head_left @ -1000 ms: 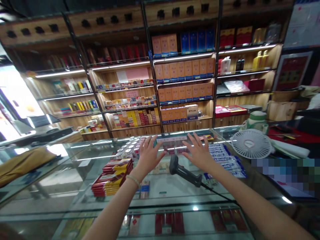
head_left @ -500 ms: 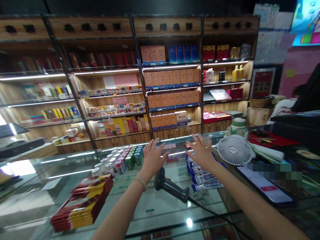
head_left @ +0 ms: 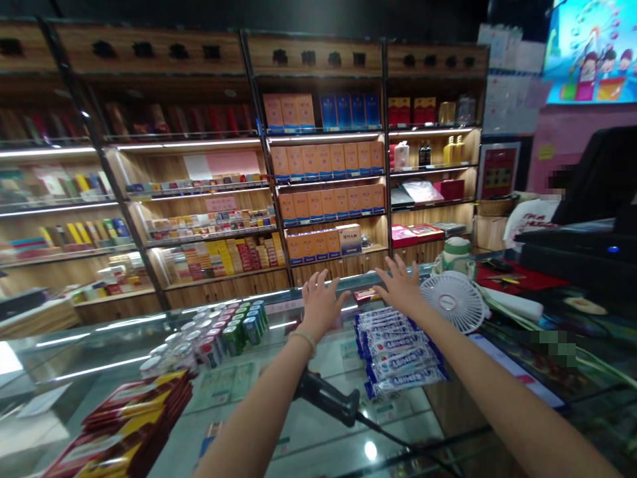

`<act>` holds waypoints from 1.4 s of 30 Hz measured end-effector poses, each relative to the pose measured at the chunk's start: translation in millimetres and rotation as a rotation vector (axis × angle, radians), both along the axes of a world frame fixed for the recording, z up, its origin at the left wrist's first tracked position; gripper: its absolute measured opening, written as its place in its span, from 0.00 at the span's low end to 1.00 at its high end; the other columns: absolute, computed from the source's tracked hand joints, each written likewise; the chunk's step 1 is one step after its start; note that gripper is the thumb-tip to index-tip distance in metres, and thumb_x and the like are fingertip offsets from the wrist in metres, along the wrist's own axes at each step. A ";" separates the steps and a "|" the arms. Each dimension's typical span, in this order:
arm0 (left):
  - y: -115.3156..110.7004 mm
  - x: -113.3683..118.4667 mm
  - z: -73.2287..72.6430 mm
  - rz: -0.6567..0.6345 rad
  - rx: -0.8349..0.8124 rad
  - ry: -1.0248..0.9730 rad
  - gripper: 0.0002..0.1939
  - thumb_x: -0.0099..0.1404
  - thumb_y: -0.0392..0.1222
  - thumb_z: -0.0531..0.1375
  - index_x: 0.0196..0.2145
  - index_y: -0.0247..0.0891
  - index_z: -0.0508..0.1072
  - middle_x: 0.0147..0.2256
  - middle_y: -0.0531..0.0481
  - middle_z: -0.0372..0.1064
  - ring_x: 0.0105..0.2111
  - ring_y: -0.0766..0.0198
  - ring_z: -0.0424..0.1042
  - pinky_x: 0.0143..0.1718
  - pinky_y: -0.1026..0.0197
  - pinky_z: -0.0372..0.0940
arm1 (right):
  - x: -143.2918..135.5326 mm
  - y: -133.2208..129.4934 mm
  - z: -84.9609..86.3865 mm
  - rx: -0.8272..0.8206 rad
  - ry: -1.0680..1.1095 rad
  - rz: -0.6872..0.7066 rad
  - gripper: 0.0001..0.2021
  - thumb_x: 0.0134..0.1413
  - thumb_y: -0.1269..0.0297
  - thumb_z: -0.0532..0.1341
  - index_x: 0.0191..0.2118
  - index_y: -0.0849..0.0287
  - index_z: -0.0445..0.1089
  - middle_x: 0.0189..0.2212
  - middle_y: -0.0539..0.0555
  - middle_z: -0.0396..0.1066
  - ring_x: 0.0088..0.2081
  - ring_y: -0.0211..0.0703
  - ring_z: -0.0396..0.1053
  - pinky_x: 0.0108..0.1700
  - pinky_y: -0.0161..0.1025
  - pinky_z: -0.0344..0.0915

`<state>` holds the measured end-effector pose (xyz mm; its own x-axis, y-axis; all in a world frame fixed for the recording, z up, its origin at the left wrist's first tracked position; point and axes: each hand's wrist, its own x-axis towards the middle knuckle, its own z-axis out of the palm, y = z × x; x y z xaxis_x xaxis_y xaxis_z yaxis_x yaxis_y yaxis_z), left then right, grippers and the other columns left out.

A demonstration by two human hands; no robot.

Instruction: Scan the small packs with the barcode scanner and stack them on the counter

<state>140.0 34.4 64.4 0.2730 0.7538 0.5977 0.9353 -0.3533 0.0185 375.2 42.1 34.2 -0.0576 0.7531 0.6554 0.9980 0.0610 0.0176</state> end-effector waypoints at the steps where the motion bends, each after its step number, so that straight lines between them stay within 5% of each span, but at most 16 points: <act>1: 4.3 5.1 -0.2 -0.001 -0.013 0.004 0.26 0.70 0.59 0.55 0.59 0.45 0.72 0.67 0.40 0.57 0.67 0.44 0.52 0.66 0.38 0.51 | 0.9 6.0 0.4 -0.006 0.002 -0.008 0.26 0.67 0.49 0.52 0.65 0.51 0.65 0.72 0.62 0.51 0.72 0.61 0.42 0.67 0.70 0.35; 17: 65.4 54.9 -39.5 0.102 -0.167 0.049 0.30 0.70 0.61 0.53 0.62 0.43 0.69 0.69 0.39 0.55 0.68 0.44 0.51 0.66 0.39 0.52 | 9.0 74.4 -42.7 -0.132 -0.007 -0.047 0.29 0.60 0.52 0.61 0.65 0.56 0.64 0.72 0.66 0.49 0.73 0.63 0.42 0.68 0.70 0.31; 31: 98.7 69.3 -74.2 0.150 -0.319 0.091 0.32 0.66 0.62 0.57 0.60 0.41 0.70 0.70 0.37 0.50 0.70 0.41 0.47 0.67 0.34 0.47 | 16.1 81.9 -67.5 -0.287 -0.011 -0.037 0.28 0.62 0.48 0.58 0.62 0.59 0.68 0.72 0.67 0.50 0.73 0.60 0.43 0.70 0.60 0.30; 42: 110.2 72.2 -81.0 0.116 -0.461 0.145 0.34 0.65 0.66 0.53 0.58 0.43 0.74 0.72 0.39 0.44 0.72 0.38 0.39 0.67 0.30 0.41 | 22.0 89.9 -78.5 -0.461 0.081 -0.109 0.38 0.64 0.42 0.48 0.64 0.73 0.65 0.73 0.74 0.42 0.74 0.63 0.35 0.70 0.60 0.24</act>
<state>212.2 144.6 -16.5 0.2277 0.9610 0.1569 0.9724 -0.2328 0.0148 397.2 132.0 -44.4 0.0754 0.9652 0.2505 0.9960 -0.0610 -0.0647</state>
